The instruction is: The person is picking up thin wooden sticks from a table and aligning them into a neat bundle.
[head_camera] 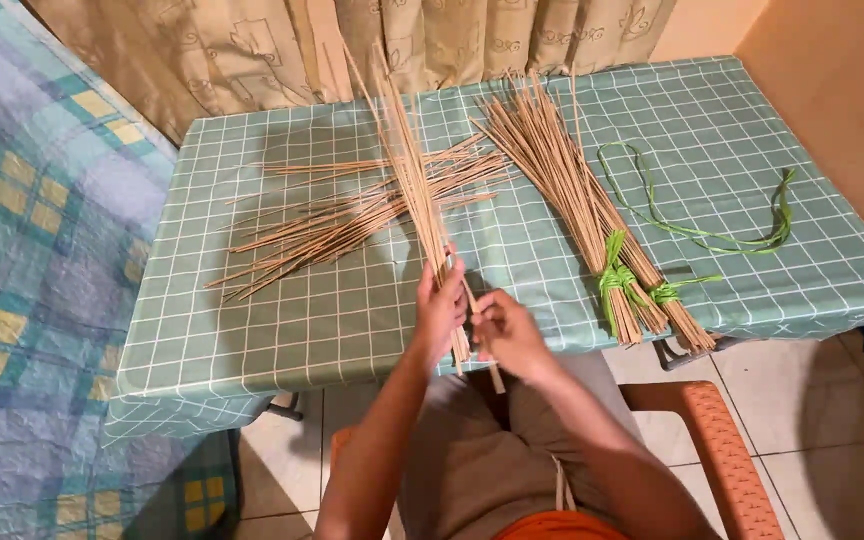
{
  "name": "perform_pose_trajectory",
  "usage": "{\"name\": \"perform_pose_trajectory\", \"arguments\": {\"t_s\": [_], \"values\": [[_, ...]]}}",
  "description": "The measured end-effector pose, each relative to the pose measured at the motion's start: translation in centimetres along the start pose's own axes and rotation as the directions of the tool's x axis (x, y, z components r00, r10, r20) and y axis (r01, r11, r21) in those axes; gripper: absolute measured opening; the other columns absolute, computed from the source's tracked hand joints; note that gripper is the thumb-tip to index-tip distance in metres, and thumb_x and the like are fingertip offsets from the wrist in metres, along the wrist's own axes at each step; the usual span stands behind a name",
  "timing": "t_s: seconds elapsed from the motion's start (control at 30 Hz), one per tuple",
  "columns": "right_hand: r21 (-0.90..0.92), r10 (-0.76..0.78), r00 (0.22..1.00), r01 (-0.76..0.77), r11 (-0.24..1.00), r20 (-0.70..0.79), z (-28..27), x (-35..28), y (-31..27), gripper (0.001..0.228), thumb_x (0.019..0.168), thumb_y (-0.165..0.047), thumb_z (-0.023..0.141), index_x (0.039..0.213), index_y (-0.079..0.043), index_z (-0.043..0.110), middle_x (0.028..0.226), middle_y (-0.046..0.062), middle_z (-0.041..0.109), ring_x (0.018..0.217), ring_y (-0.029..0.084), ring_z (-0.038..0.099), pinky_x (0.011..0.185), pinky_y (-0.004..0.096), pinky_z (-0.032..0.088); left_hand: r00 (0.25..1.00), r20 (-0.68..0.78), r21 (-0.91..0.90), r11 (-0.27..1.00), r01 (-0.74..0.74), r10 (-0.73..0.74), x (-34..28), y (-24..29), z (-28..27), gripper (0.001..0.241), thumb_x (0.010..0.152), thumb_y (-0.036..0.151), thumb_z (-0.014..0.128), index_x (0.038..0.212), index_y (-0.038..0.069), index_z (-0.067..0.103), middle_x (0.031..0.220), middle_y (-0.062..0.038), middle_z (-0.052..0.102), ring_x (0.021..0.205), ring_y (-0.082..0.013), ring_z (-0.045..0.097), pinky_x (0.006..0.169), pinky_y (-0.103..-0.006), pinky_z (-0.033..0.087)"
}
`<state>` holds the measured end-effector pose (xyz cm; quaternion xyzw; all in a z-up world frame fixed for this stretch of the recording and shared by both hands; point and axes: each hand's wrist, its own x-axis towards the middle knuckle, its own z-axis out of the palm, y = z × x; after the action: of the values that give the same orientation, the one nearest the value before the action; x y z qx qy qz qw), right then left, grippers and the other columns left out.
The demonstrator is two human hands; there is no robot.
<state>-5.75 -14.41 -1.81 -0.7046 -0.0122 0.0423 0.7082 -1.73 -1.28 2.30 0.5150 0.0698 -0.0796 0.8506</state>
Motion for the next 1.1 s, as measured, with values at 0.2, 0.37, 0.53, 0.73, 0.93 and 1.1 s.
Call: {"name": "perform_pose_trajectory", "arguments": {"t_s": [0.2, 0.37, 0.53, 0.73, 0.93, 1.1], "values": [[-0.133, -0.032, 0.997, 0.023, 0.991, -0.073, 1.4, 0.7, 3.0, 0.011, 0.096, -0.001, 0.06, 0.107, -0.002, 0.056, 0.074, 0.012, 0.07, 0.048, 0.017, 0.063, 0.045, 0.03, 0.055, 0.985, -0.108, -0.057, 0.99, 0.127, -0.133, 2.4, -2.8, -0.9, 0.046, 0.088, 0.029, 0.083, 0.126, 0.013, 0.061, 0.107, -0.008, 0.052, 0.093, -0.0296, 0.065, 0.084, -0.0495, 0.063], [-0.203, -0.063, 0.996, 0.048, 0.978, -0.065, 1.3, 0.3, 2.0, 0.01, 0.094, 0.0, 0.062, 0.102, -0.003, 0.057, 0.073, 0.013, 0.071, 0.048, 0.018, 0.065, 0.047, 0.031, 0.055, 0.987, -0.08, 0.045, 0.989, 0.143, -0.139, 3.3, -4.2, -2.1, 0.04, 0.086, 0.046, 0.084, 0.099, 0.013, 0.066, 0.08, -0.004, 0.052, 0.061, -0.0237, 0.066, 0.038, -0.0242, 0.049], [-0.319, -0.14, 0.989, 0.122, 0.94, -0.036, 0.8, 0.0, 0.4, 0.008, 0.094, -0.007, 0.069, 0.096, -0.006, 0.061, 0.065, 0.012, 0.073, 0.048, 0.02, 0.065, 0.048, 0.03, 0.052, 0.998, -0.042, 0.093, 0.994, 0.059, -0.055, 2.8, -3.6, -1.7, 0.044, 0.096, 0.055, 0.067, 0.081, 0.013, 0.064, 0.071, -0.003, 0.056, 0.042, -0.0093, 0.043, 0.033, -0.0188, 0.029], [-0.299, -0.2, 0.978, 0.21, 0.931, 0.063, 0.1, -0.6, -2.4, 0.015, 0.094, -0.011, 0.072, 0.083, -0.007, 0.062, 0.059, 0.007, 0.075, 0.042, 0.014, 0.064, 0.043, 0.024, 0.051, 0.999, 0.004, 0.05, 0.998, -0.044, 0.044, 3.1, -4.2, -1.1, 0.05, 0.098, 0.051, 0.067, 0.073, 0.008, 0.061, 0.056, -0.008, 0.055, 0.05, -0.0142, 0.039, 0.047, -0.0254, 0.025], [-0.178, -0.205, 0.951, 0.248, 0.952, 0.23, -2.0, -0.1, -3.0, 0.014, 0.089, -0.004, 0.077, 0.087, 0.001, 0.063, 0.063, 0.015, 0.073, 0.049, 0.017, 0.069, 0.043, 0.029, 0.056, 0.989, 0.083, -0.085, 0.99, -0.112, 0.119, 2.3, -0.6, 1.4, 0.043, 0.108, 0.037, 0.056, 0.077, 0.008, 0.051, 0.057, -0.006, 0.045, 0.05, -0.0157, 0.047, 0.045, -0.0227, 0.037], [-0.311, -0.109, 0.857, 0.297, 0.903, 0.504, -5.2, -1.4, -8.2, 0.066, 0.056, -0.021, 0.103, 0.105, -0.002, 0.063, 0.094, 0.014, 0.078, 0.072, 0.022, 0.072, 0.051, 0.031, 0.059, 0.981, 0.192, -0.344, 0.938, 0.042, 0.027, 3.7, 3.1, 2.9, 0.044, 0.109, 0.055, 0.037, 0.082, 0.02, 0.042, 0.051, 0.008, 0.023, 0.034, -0.0021, 0.021, 0.029, -0.0161, 0.02]]}}
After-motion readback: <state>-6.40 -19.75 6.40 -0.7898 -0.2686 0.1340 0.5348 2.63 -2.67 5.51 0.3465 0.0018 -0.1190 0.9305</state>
